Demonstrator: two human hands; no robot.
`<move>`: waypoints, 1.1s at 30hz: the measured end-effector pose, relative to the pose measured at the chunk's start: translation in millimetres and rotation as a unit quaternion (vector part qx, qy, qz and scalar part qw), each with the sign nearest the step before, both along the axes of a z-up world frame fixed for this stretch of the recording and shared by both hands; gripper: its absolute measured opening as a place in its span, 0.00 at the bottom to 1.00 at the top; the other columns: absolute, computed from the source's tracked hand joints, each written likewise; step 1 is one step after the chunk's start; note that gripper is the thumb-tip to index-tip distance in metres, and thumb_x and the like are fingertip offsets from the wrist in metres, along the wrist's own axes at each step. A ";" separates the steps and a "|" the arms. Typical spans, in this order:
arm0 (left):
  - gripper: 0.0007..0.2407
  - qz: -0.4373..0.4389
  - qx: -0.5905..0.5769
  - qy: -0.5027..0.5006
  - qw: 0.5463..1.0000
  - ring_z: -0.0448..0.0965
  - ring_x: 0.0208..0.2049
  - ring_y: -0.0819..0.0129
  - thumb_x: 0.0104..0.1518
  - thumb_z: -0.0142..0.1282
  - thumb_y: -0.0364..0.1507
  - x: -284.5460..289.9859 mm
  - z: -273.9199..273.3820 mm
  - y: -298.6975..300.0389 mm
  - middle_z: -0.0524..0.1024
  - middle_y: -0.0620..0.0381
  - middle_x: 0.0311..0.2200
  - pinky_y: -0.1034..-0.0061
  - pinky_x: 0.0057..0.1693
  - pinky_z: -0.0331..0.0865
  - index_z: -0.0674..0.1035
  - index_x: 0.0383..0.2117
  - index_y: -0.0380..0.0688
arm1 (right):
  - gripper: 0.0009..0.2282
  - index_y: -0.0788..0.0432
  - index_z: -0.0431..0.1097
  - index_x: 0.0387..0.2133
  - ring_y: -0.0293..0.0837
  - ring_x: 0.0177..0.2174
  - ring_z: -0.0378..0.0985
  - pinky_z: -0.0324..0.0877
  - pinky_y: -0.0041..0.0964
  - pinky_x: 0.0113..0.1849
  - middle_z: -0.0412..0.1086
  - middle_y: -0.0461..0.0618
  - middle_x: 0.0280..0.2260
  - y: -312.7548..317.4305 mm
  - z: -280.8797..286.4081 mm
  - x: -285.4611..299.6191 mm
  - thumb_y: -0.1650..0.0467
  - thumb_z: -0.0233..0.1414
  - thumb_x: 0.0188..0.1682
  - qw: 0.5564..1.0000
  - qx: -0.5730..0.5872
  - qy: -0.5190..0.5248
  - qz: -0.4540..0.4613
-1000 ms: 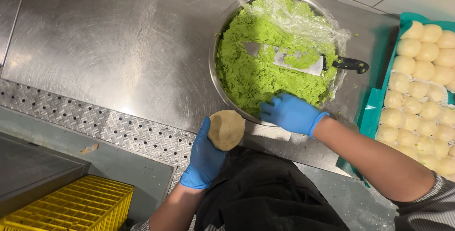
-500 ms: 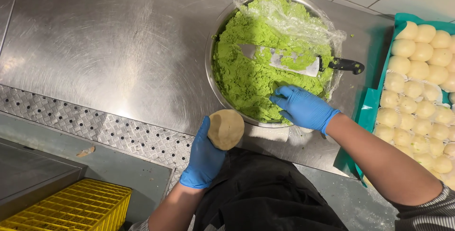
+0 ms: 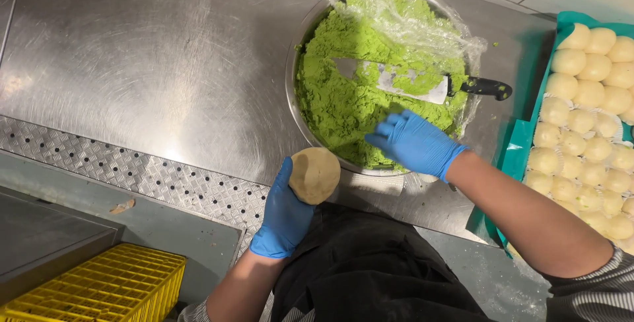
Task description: The recorder is scooping a green paste onto flattened dough balls and shaping them into round buns.
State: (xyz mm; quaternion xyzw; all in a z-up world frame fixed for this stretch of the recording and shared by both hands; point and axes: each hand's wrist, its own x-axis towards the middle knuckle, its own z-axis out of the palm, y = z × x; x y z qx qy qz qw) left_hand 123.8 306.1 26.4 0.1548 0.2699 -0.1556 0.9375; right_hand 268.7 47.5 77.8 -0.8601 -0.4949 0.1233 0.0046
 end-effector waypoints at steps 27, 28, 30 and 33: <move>0.27 0.017 0.021 0.009 1.000 0.69 0.62 0.53 0.63 0.47 0.43 6.3 7.3 2.6 0.69 0.45 0.61 0.58 0.67 0.61 0.65 0.63 0.36 | 0.18 0.59 0.74 0.43 0.52 0.49 0.73 0.66 0.49 0.52 0.72 0.58 0.51 21.5 7.2 -5.7 0.67 0.52 0.38 0.970 0.102 -0.208 0.077; 0.27 0.017 0.020 0.009 1.000 0.69 0.62 0.53 0.63 0.47 0.43 5.3 6.6 2.5 0.69 0.45 0.61 0.58 0.67 0.61 0.65 0.63 0.36 | 0.18 0.59 0.74 0.43 0.52 0.49 0.73 0.66 0.49 0.52 0.72 0.58 0.51 21.3 1.3 -8.0 0.67 0.52 0.38 0.970 0.102 -0.207 0.076; 0.27 0.016 0.021 0.003 1.000 0.68 0.62 0.52 0.64 0.46 0.44 6.4 4.9 1.4 0.69 0.44 0.61 0.58 0.67 0.61 0.65 0.63 0.35 | 0.22 0.61 0.74 0.48 0.58 0.50 0.71 0.65 0.51 0.51 0.69 0.62 0.51 19.9 -9.3 -9.9 0.67 0.51 0.38 0.981 0.140 -0.114 0.077; 0.27 0.013 0.012 0.004 1.000 0.68 0.63 0.52 0.64 0.46 0.43 6.6 7.6 1.7 0.69 0.44 0.61 0.57 0.67 0.61 0.65 0.63 0.35 | 0.19 0.56 0.74 0.45 0.56 0.47 0.73 0.67 0.46 0.46 0.71 0.60 0.50 16.0 -29.6 -9.6 0.67 0.52 0.38 0.973 0.076 -0.187 0.109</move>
